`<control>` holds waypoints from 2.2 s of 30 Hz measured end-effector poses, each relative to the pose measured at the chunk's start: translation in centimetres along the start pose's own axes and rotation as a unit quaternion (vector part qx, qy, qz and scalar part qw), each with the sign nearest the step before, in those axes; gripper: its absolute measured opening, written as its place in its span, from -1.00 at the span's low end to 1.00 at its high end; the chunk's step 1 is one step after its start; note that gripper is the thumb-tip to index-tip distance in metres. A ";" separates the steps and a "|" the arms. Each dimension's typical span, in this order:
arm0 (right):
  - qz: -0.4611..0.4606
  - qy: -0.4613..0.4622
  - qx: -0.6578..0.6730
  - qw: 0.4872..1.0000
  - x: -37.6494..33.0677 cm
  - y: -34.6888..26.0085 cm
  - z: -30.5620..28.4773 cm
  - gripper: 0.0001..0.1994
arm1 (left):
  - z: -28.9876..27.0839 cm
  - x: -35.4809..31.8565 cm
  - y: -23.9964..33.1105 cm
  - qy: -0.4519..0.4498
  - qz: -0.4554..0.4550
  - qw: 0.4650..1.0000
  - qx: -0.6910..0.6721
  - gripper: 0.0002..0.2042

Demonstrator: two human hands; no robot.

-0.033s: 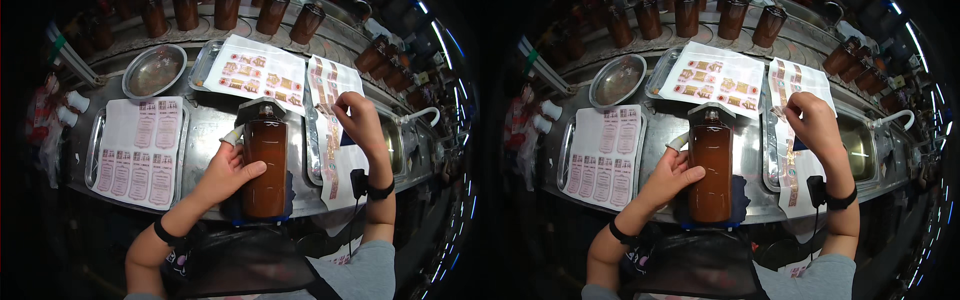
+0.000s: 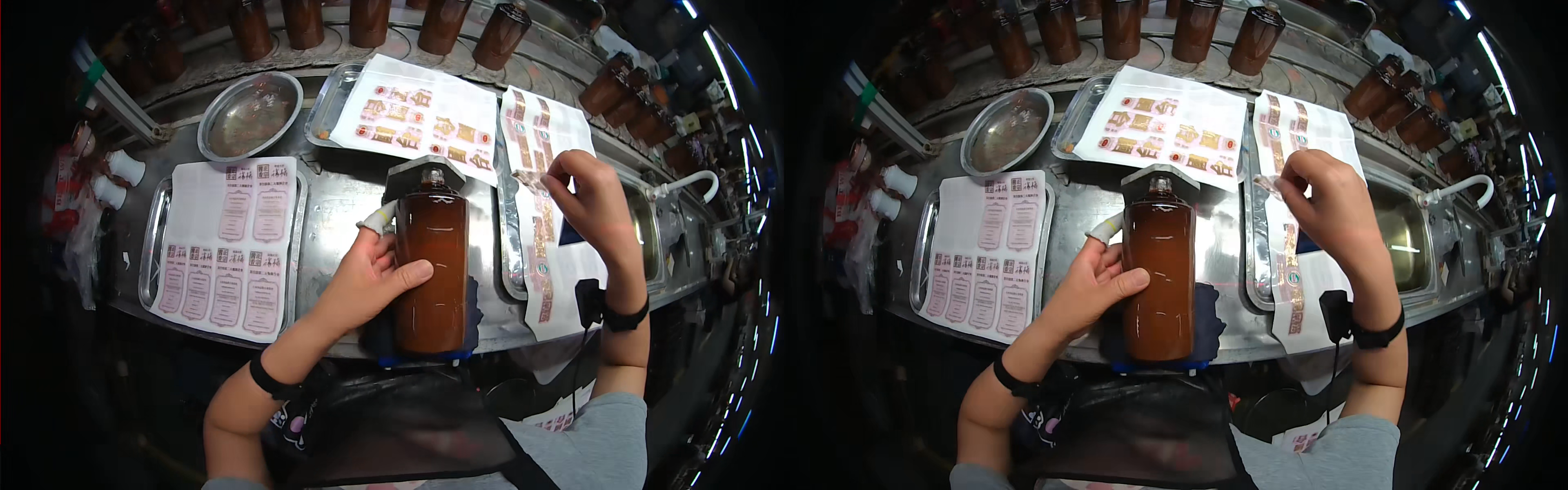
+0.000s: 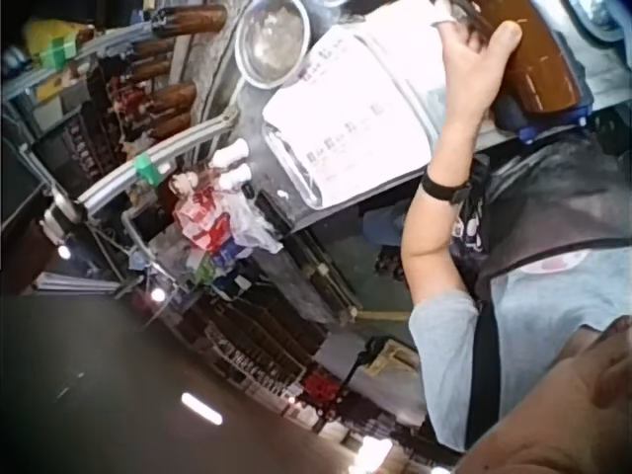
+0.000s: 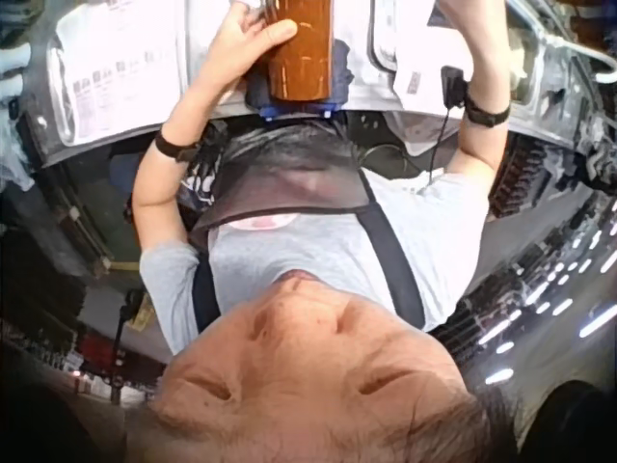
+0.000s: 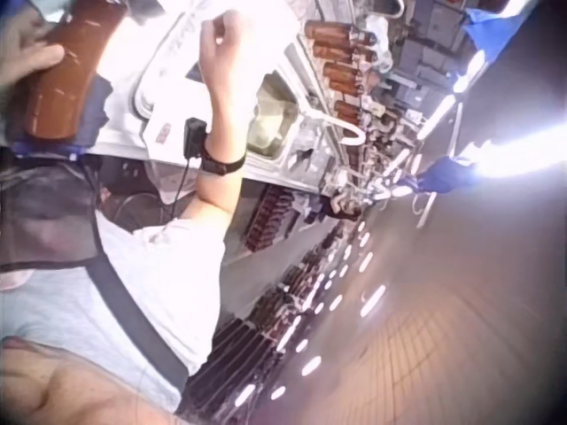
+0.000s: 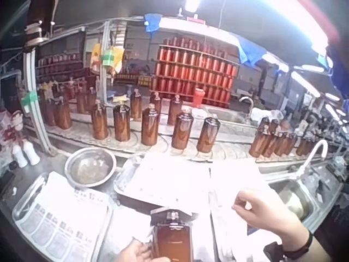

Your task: Applying labels and decorative seals to brown glass bottles at a packaging station.

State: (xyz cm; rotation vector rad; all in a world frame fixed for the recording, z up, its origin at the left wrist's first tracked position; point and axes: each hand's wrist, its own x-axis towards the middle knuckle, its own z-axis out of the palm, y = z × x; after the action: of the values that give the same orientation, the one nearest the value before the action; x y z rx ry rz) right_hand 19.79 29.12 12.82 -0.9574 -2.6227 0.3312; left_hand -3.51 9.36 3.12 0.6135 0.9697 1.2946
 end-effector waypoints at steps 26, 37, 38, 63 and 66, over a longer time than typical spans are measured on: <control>-0.085 -0.179 0.198 0.960 2.8 -7.4 3.6 -0.85 | 3.1 -2.7 -0.6 0.043 0.070 0.994 0.074 -0.10; 0.220 -0.057 0.460 0.858 -2.0 -6.7 8.1 -0.65 | 3.2 -2.7 -0.9 0.042 0.073 0.995 0.046 -0.11; 0.244 -0.085 0.439 0.861 -1.9 -6.5 8.4 -0.61 | 3.3 -2.7 -0.9 0.039 0.079 0.995 0.052 -0.11; 0.225 -0.090 0.436 0.867 -2.2 -7.1 8.0 -0.47 | 3.0 -1.9 -0.5 0.027 0.076 0.996 0.037 -0.10; 0.217 -0.088 0.419 0.877 -1.9 -7.0 8.1 -0.46 | 2.9 -1.8 -0.5 0.028 0.072 0.996 0.042 -0.10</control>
State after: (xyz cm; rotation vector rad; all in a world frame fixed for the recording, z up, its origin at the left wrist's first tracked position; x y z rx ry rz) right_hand 14.02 21.82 7.24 -1.1736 -1.9800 1.5617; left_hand -0.68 7.87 4.56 0.7253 1.0456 1.4095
